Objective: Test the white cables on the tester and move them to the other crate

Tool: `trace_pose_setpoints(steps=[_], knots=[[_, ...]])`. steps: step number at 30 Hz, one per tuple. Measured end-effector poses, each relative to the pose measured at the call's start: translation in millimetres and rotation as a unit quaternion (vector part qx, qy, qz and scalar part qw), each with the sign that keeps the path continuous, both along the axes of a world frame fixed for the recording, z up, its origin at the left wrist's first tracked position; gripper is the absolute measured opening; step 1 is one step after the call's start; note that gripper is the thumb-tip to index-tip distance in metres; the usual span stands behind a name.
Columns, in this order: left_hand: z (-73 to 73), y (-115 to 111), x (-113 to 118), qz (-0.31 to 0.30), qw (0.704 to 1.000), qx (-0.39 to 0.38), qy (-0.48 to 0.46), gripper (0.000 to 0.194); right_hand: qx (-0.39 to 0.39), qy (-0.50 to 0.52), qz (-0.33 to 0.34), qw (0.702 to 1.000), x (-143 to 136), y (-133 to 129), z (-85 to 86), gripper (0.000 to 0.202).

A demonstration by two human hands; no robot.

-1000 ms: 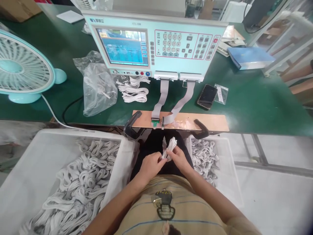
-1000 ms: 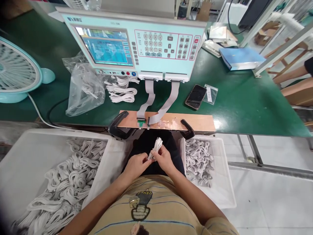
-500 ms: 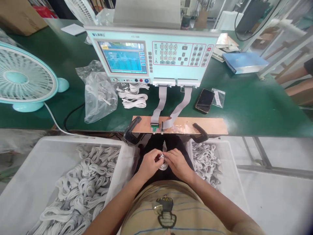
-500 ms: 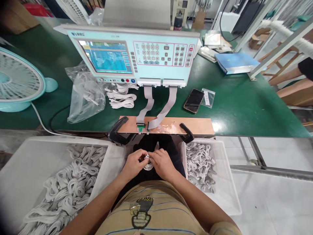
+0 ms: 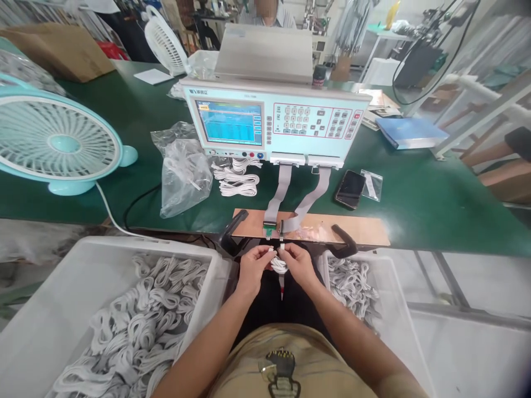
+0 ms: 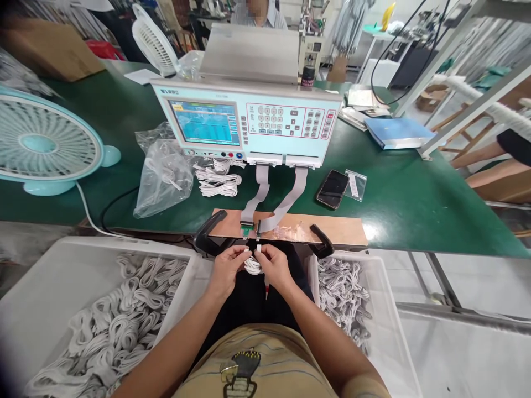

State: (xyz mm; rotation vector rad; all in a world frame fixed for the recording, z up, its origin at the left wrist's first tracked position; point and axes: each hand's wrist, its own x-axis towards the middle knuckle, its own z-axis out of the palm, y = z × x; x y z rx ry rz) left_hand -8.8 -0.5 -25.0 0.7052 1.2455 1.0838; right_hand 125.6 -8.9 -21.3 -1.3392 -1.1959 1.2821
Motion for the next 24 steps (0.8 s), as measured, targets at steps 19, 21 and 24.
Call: trace_pose_setpoints(steps=[19,21,24], knots=[[6.5,22,-22,-0.192,0.976,0.086,0.060,0.031,-0.147,0.185,-0.083,0.968,-14,17,13.0,0.028],[3.4,22,-20,-0.153,0.983,0.083,0.053,0.030,-0.150,0.184,-0.082,0.968,-14,17,12.4,0.030],[-1.9,21,-15,-0.106,0.990,0.081,0.054,0.029,-0.145,0.161,-0.072,0.974,-13,17,13.3,0.030]])
